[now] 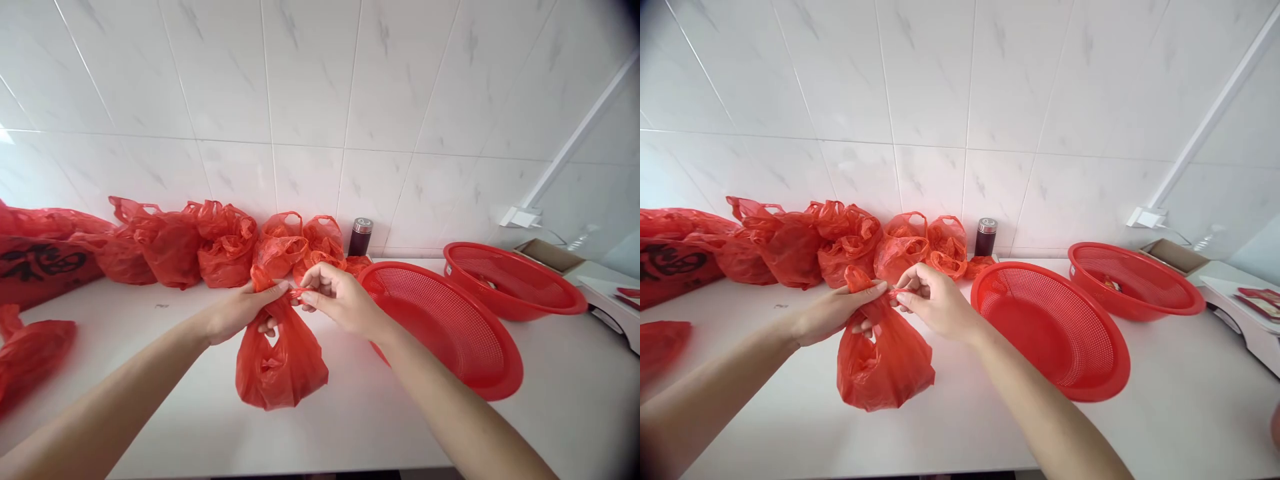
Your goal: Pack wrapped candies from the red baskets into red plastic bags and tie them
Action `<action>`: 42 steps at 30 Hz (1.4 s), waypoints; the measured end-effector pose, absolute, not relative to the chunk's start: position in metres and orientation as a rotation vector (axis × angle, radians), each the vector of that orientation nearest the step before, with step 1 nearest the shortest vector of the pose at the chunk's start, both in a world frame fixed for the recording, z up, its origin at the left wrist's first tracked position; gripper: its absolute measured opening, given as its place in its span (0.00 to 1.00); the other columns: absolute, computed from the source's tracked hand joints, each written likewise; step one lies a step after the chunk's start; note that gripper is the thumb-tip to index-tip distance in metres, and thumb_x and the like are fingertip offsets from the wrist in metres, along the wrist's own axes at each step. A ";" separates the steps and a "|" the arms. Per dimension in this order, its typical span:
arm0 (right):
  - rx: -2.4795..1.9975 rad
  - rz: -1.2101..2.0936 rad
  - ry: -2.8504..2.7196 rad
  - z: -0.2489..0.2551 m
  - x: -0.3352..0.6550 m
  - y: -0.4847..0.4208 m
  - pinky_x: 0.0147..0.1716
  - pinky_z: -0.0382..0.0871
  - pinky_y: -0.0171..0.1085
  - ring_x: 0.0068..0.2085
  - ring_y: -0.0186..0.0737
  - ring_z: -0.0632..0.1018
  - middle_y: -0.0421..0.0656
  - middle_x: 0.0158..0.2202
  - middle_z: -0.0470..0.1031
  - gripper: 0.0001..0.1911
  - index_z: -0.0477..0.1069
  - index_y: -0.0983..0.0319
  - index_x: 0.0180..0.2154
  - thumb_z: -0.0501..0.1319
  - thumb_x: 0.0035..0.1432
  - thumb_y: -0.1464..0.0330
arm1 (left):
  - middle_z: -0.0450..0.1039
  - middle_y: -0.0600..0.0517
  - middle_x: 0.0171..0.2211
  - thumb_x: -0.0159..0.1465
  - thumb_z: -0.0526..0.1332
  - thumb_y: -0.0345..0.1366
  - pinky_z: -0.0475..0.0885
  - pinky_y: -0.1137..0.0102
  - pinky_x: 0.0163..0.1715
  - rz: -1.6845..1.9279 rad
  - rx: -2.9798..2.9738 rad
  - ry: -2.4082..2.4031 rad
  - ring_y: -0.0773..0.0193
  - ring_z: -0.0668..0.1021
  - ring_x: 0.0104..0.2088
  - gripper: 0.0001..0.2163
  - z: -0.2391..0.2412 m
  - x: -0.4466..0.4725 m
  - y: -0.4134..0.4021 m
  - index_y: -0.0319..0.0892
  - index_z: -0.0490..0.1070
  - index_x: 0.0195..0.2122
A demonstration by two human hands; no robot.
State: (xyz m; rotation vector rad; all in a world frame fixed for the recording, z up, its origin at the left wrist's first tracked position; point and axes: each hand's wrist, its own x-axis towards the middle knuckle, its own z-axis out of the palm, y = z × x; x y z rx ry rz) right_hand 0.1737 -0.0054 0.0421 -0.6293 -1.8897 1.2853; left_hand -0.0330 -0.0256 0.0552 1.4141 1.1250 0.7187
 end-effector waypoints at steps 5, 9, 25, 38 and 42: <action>-0.571 1.353 -1.989 0.045 0.180 -0.040 0.38 0.70 0.36 0.37 0.35 0.76 0.39 0.35 0.73 0.07 0.68 0.58 0.39 0.62 0.59 0.63 | 0.76 0.50 0.31 0.64 0.57 0.46 0.72 0.66 0.35 0.578 1.726 1.020 0.61 0.75 0.32 0.14 0.060 -0.036 -0.032 0.45 0.76 0.31; -0.666 1.144 -1.833 0.027 0.171 -0.015 0.46 0.67 0.39 0.45 0.37 0.75 0.41 0.41 0.74 0.11 0.68 0.56 0.46 0.54 0.65 0.60 | 0.76 0.51 0.34 0.60 0.60 0.39 0.71 0.68 0.34 0.531 1.907 1.107 0.62 0.75 0.32 0.07 0.060 -0.034 -0.034 0.47 0.78 0.34; -0.670 1.588 -1.565 -0.044 0.163 -0.012 0.39 0.68 0.37 0.36 0.36 0.75 0.39 0.32 0.72 0.15 0.66 0.61 0.32 0.60 0.60 0.55 | 0.76 0.49 0.50 0.67 0.51 0.44 0.69 0.67 0.48 0.625 2.076 1.307 0.56 0.76 0.48 0.16 0.003 -0.049 -0.034 0.50 0.73 0.51; -1.215 0.992 -1.646 -0.124 0.137 -0.002 0.32 0.68 0.38 0.32 0.41 0.77 0.37 0.31 0.74 0.18 0.55 0.56 0.36 0.63 0.53 0.57 | 0.75 0.50 0.34 0.68 0.37 0.55 0.72 0.67 0.36 1.014 1.588 1.880 0.59 0.77 0.35 0.24 -0.089 -0.059 -0.023 0.45 0.65 0.35; -1.363 0.727 -1.732 -0.150 0.128 0.005 0.26 0.62 0.35 0.27 0.40 0.74 0.35 0.26 0.71 0.05 0.53 0.56 0.38 0.50 0.61 0.64 | 0.70 0.55 0.26 0.69 0.37 0.51 0.67 0.69 0.29 0.843 1.667 2.032 0.61 0.74 0.28 0.20 -0.109 -0.046 0.007 0.48 0.64 0.36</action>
